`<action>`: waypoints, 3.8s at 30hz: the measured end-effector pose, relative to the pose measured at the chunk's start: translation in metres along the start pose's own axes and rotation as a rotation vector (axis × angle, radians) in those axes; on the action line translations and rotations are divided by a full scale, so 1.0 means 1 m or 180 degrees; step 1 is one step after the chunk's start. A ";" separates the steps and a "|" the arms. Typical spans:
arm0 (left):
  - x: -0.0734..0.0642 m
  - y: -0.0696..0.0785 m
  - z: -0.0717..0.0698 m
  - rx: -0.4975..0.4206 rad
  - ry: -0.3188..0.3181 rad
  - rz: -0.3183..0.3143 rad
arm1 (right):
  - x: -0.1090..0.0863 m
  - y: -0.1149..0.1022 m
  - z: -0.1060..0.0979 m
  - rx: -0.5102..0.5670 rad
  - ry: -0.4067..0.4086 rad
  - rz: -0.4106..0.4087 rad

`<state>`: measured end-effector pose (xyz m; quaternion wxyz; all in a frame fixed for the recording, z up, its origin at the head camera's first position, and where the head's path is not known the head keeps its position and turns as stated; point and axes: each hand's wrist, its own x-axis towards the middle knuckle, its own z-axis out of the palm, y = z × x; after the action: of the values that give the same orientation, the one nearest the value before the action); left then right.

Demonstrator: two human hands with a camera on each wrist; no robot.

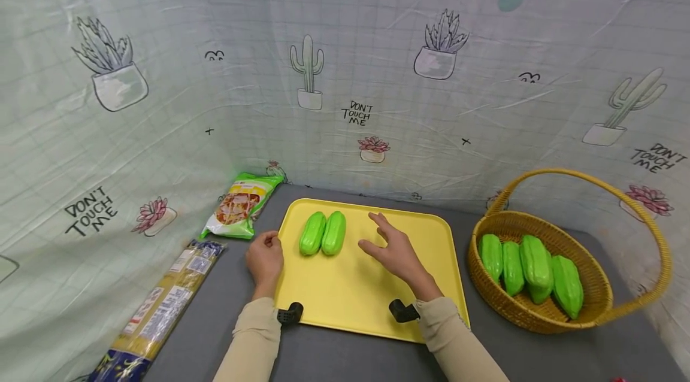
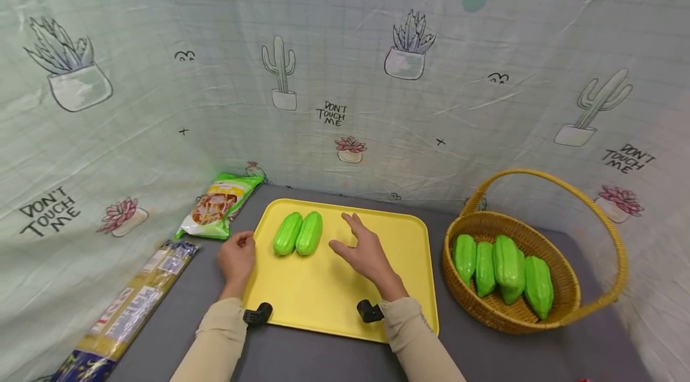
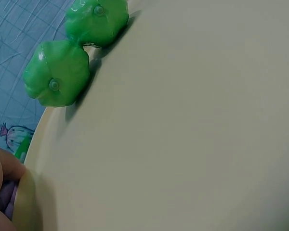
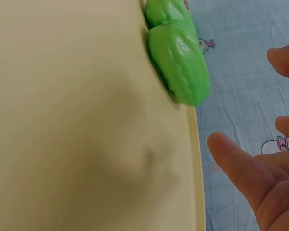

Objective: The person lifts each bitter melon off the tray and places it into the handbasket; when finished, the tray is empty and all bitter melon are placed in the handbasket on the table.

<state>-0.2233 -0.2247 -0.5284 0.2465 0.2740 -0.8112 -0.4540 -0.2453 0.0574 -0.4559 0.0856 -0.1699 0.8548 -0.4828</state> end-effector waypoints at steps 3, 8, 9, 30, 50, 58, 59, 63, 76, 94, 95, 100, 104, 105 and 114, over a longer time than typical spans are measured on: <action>0.001 0.000 0.001 0.0006 -0.0001 -0.0005 | 0.003 0.003 0.005 -0.0046 -0.0022 -0.0007; 0.001 0.001 0.001 -0.0005 0.0031 -0.0002 | 0.009 0.005 0.013 -0.0131 -0.0063 -0.0039; 0.000 0.001 0.000 -0.0009 0.0032 -0.0005 | 0.009 0.005 0.015 -0.0148 -0.0065 -0.0038; 0.002 0.004 0.001 -0.0043 0.0067 0.0037 | 0.028 0.000 0.042 -0.0338 -0.0186 0.0110; -0.006 -0.001 0.001 -0.0096 0.0053 0.0016 | 0.037 0.001 0.058 -0.0309 -0.0267 0.0095; -0.002 0.000 0.001 -0.0090 0.0038 0.0028 | 0.040 -0.001 0.062 -0.0322 -0.0294 -0.0056; 0.000 0.000 0.000 -0.0084 0.0044 0.0044 | 0.040 -0.002 0.063 -0.0313 -0.0311 -0.0063; 0.003 0.001 -0.002 -0.0055 0.0102 0.0105 | 0.042 -0.005 0.066 -0.0330 -0.0379 -0.0102; -0.006 -0.004 0.002 -0.0041 0.0103 0.0114 | 0.039 0.005 0.071 -0.0454 -0.0326 -0.0140; -0.004 -0.003 0.002 -0.0029 0.0111 0.0127 | 0.042 0.001 0.073 -0.0599 -0.0173 -0.0297; -0.004 -0.003 0.002 -0.0038 0.0114 0.0125 | 0.041 0.001 0.073 -0.0590 -0.0178 -0.0298; -0.003 -0.004 0.002 -0.0064 0.0118 0.0121 | 0.040 0.002 0.073 -0.0544 -0.0173 -0.0304; -0.003 -0.004 0.002 -0.0037 0.0114 0.0138 | 0.038 0.003 0.073 -0.0598 -0.0144 -0.0341; -0.003 -0.004 0.002 -0.0029 0.0111 0.0133 | 0.037 0.003 0.073 -0.0614 -0.0139 -0.0351; -0.004 -0.004 0.003 -0.0027 0.0083 0.0075 | 0.032 0.003 0.069 -0.0634 -0.0124 -0.0367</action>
<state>-0.2214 -0.2217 -0.5337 0.2635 0.2692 -0.8092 -0.4510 -0.2539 -0.0081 -0.4940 0.0570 -0.2357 0.8855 -0.3962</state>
